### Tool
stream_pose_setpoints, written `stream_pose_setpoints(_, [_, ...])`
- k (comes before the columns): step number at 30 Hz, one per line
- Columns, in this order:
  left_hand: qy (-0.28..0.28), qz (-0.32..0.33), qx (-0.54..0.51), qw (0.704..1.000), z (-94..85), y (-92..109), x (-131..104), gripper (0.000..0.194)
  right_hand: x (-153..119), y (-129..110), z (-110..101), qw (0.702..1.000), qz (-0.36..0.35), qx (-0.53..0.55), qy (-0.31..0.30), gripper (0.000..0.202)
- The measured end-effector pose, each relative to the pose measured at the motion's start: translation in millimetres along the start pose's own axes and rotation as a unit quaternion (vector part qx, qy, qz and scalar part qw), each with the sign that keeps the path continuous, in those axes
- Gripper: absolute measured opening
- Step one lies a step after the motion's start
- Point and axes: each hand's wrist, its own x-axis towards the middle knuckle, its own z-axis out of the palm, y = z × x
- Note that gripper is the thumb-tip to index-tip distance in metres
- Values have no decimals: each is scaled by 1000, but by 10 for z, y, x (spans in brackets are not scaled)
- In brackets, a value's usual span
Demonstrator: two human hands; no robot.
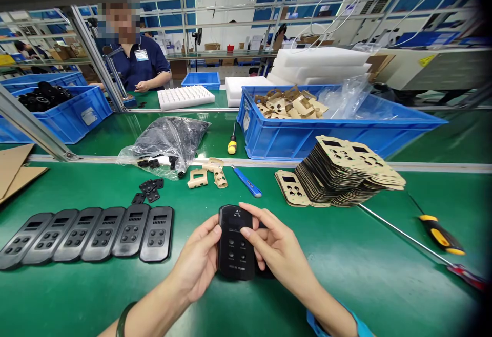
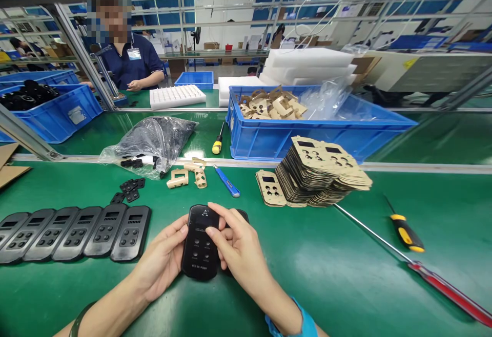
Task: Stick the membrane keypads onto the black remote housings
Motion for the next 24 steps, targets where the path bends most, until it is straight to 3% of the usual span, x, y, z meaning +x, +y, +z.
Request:
stream_pose_setpoints(8, [-29, 43, 66, 997, -7, -46, -33, 40, -14, 39, -4, 1000, -5, -17, 7, 42])
stream_pose_setpoints(13, [-46, 63, 89, 993, -18, -71, -37, 42, -3, 68, -32, 995, -44, -93, 14, 46])
stream_pose_setpoints(18, [-43, 34, 114, 992, -31, -45, -37, 48, -17, 11, -60, 996, 28, -64, -48, 49])
stream_pose_setpoints(24, [-90, 53, 172, 980, -35, -72, -53, 66, -44, -29, -28, 998, 16, -53, -26, 46])
